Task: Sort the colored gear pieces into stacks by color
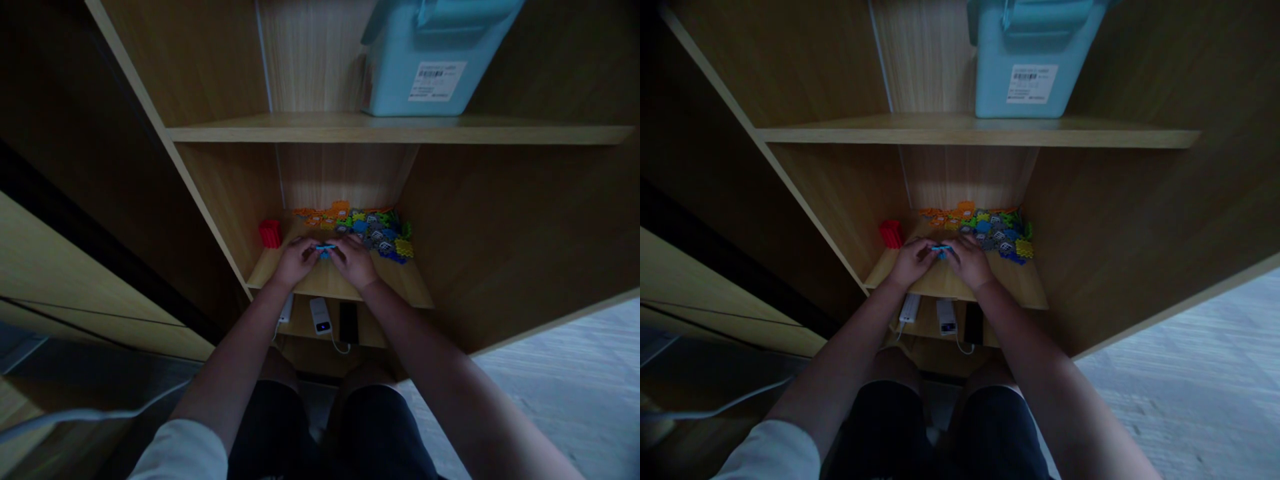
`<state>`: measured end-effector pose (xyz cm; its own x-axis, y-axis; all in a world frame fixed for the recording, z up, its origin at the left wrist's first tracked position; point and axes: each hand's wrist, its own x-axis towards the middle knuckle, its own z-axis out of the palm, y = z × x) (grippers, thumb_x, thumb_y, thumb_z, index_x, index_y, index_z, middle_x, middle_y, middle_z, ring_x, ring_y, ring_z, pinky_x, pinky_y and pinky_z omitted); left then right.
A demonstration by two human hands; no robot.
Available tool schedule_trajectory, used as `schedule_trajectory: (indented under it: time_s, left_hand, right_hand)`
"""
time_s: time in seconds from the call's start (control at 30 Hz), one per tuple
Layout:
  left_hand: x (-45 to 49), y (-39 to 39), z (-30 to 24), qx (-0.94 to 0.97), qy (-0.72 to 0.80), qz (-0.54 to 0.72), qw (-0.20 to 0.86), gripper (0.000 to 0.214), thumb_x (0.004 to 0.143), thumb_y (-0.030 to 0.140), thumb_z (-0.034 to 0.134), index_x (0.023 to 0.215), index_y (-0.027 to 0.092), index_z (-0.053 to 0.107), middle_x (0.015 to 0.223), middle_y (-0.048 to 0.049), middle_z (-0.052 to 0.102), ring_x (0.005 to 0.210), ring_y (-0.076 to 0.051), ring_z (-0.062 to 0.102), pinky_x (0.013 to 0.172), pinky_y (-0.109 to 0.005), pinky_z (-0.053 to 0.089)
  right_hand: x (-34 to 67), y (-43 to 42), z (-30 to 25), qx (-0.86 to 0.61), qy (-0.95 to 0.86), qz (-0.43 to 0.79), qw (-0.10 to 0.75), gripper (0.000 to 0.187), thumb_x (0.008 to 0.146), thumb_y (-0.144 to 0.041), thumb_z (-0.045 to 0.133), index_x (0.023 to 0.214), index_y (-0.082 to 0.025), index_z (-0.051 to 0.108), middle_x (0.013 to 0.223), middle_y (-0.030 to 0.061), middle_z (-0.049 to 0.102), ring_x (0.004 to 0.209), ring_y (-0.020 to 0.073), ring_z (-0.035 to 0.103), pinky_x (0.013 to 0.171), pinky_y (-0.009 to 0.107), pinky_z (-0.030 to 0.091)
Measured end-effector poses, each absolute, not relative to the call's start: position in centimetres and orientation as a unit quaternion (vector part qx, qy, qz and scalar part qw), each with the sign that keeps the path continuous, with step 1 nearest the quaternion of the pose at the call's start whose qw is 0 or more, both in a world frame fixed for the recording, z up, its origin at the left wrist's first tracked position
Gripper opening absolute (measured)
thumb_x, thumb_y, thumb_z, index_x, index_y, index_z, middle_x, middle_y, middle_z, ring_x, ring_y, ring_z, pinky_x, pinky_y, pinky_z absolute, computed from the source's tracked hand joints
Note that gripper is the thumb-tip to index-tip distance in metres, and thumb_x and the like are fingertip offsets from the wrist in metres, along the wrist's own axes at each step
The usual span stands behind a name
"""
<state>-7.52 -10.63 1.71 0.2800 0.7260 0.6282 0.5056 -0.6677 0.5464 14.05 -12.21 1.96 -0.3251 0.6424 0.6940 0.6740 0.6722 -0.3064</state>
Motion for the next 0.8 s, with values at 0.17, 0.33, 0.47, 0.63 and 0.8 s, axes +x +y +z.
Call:
schedule_trajectory:
  time_s: [0.17, 0.33, 0.47, 0.63, 0.8]
  left_hand:
    - [-7.6, -10.6, 1.9, 0.796, 0.381, 0.457, 0.112, 0.016, 0.095, 0.020, 0.071, 0.110, 0.024, 0.076, 0.096, -0.0044, 0.076, 0.094, -0.021, 0.070, 0.093, -0.037, 0.057]
    - [-7.7, -10.5, 1.9, 0.794, 0.376, 0.464, 0.113, 0.014, 0.097, 0.022, 0.071, 0.110, 0.023, 0.075, 0.100, -0.0063, 0.074, 0.099, -0.023, 0.070, 0.093, -0.038, 0.057]
    - [-7.7, -10.6, 2.0, 0.800, 0.353, 0.473, 0.108, 0.012, 0.097, 0.020, 0.071, 0.108, 0.023, 0.075, 0.098, -0.0051, 0.072, 0.097, -0.021, 0.069, 0.090, -0.036, 0.056]
    - [-7.6, -10.8, 2.2, 0.800, 0.348, 0.477, 0.104, 0.009, 0.097, 0.021, 0.071, 0.105, 0.023, 0.074, 0.096, -0.0045, 0.072, 0.097, -0.021, 0.069, 0.091, -0.035, 0.055]
    - [-7.6, -10.7, 2.1, 0.788, 0.390, 0.465, 0.100, 0.007, 0.100, 0.023, 0.068, 0.106, 0.023, 0.073, 0.101, -0.0059, 0.074, 0.100, -0.022, 0.069, 0.095, -0.037, 0.056]
  right_hand:
    - [14.1, -12.1, 1.8, -0.392, -0.818, 0.000, 0.421, 0.019, 0.106, -0.024, 0.056, 0.113, -0.026, 0.074, 0.121, 0.0098, 0.076, 0.119, 0.0287, 0.067, 0.110, 0.046, 0.052]
    - [13.9, -12.0, 1.0, -0.415, -0.803, 0.059, 0.423, 0.018, 0.099, -0.017, 0.058, 0.112, -0.027, 0.067, 0.121, 0.0080, 0.078, 0.116, 0.0258, 0.072, 0.106, 0.042, 0.055]
    - [13.8, -11.9, 0.9, -0.409, -0.807, 0.059, 0.421, 0.020, 0.096, -0.013, 0.057, 0.110, -0.027, 0.063, 0.126, 0.0075, 0.077, 0.120, 0.0244, 0.072, 0.107, 0.041, 0.054]
    - [13.8, -11.6, 1.3, -0.400, -0.817, 0.020, 0.414, 0.017, 0.095, -0.013, 0.058, 0.104, -0.026, 0.063, 0.126, 0.0104, 0.073, 0.124, 0.0282, 0.065, 0.111, 0.044, 0.051]
    - [13.7, -11.6, 1.3, -0.412, -0.805, 0.023, 0.426, 0.013, 0.104, -0.032, 0.061, 0.114, -0.027, 0.066, 0.125, 0.0112, 0.072, 0.124, 0.0302, 0.064, 0.113, 0.047, 0.050]
